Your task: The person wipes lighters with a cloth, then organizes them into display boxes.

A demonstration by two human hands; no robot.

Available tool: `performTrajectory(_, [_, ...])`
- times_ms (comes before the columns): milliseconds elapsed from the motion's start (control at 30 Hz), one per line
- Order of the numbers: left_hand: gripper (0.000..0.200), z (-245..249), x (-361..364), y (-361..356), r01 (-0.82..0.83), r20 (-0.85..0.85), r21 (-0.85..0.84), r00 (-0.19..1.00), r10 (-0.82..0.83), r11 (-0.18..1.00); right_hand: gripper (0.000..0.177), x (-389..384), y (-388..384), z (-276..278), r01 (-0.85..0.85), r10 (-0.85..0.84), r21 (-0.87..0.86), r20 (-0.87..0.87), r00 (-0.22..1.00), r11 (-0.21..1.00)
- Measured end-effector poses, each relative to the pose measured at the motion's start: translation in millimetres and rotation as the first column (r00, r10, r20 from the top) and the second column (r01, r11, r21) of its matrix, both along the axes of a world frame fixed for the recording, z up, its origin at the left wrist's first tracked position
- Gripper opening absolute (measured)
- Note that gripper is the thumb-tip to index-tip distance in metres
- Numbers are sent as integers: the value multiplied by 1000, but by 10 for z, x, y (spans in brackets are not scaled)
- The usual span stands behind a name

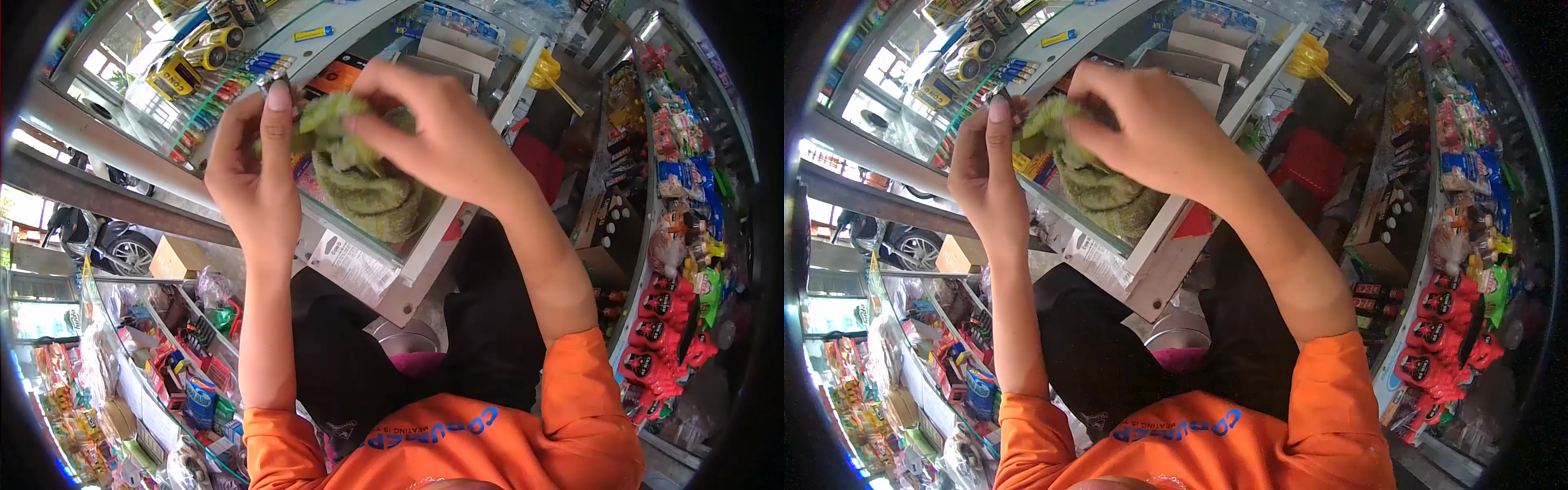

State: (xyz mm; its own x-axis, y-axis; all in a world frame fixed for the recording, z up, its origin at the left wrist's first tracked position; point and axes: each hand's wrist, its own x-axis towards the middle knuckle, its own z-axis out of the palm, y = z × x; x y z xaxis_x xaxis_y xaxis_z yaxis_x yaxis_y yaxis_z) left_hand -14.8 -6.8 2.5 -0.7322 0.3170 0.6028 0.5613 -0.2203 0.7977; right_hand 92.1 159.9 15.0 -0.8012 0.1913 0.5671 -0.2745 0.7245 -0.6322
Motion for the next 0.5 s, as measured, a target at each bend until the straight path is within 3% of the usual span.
performTrajectory(33, [26,1,29,24,-4,-1,-1,1000,4,1000,25,-21,-10,6,-4,4,-1,-1,1000,1000])
performTrajectory(100, [33,-1,94,82,61,94,28,994,-64,998,17,-82,-60,15,-14,-95,-254,-411,907,967])
performTrajectory(167, [39,-3,155,121,104,127,49,986,-110,993,17,2,-82,104,5,-133,-282,-436,890,960])
performTrajectory(233, [33,-5,193,119,164,165,39,972,-169,986,35,139,-27,174,-14,-35,-153,-310,950,988])
performTrajectory(267, [33,-7,219,121,167,164,37,972,-170,985,35,103,-33,156,-12,-37,-155,-311,950,988])
performTrajectory(333, [33,-9,272,140,185,241,20,953,-184,983,16,-56,-68,91,132,-211,-178,-562,800,975])
performTrajectory(500, [35,-69,159,97,272,307,128,904,-299,954,24,-158,-257,-81,151,-81,92,-526,847,984])
